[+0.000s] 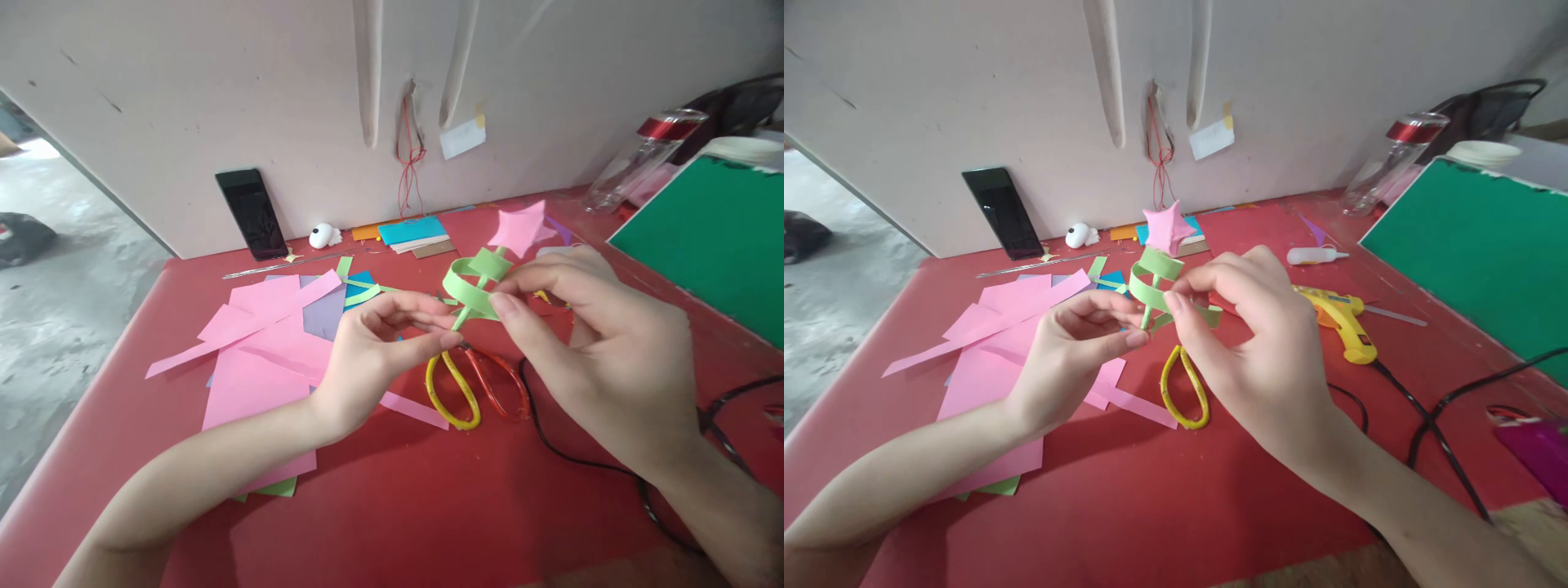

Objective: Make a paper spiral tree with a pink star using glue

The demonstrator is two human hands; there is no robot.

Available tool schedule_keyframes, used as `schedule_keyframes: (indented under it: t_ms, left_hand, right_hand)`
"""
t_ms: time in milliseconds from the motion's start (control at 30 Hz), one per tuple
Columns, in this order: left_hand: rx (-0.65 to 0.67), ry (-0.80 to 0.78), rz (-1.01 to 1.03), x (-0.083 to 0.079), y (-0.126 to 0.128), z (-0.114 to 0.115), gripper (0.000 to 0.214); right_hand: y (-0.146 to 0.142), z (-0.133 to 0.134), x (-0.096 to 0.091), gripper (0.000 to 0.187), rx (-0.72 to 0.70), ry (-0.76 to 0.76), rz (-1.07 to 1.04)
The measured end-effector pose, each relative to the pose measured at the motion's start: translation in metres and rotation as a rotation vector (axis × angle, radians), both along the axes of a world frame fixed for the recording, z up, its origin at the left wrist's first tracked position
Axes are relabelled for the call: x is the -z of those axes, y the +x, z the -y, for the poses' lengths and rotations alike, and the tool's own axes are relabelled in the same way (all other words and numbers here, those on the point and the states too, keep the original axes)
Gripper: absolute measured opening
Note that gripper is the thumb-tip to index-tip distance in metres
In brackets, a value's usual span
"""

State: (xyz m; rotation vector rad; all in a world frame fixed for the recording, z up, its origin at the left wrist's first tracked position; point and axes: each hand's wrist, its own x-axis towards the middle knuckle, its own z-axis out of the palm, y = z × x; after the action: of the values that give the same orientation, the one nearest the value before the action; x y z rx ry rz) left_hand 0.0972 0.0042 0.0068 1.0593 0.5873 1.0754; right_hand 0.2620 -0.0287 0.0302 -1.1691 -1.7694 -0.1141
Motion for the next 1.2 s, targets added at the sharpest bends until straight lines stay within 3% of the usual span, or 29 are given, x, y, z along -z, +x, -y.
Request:
schedule_keyframes:
  t_ms: [433, 667, 867, 1067, 1200]
  left_hand:
    - [0.037, -0.002, 0.020, -0.0008, 0.0005, 0.0017, 0.019]
    - [0.014, -0.006, -0.019, -0.0034, -0.0008, 0.0036, 0.020]
    - [-0.008, -0.007, -0.054, -0.0048, 0.0001, 0.0047, 0.022]
    - [0.026, -0.024, -0.015, -0.0031, 0.0011, 0.0051, 0.023]
    - [0.006, -0.010, -0.043, -0.0031, 0.0014, 0.0047, 0.021]
  right_hand:
    - [-0.0007, 0.0008, 0.0018, 0.003, -0.012, -0.035, -0.120]
    - [-0.0043, 0.0013, -0.0007, 0.006, -0.037, -0.230, -0.340]
    - [-0.0037, -0.0001, -0.0009, 0.014, -0.166, -0.402, -0.536]
    - [-0.0040, -0.0006, 0.0021, 0.008, -0.293, -0.531, -0.703]
    - [-0.0031, -0.0012, 0.0034, 0.003, -0.305, -0.548, -0.712]
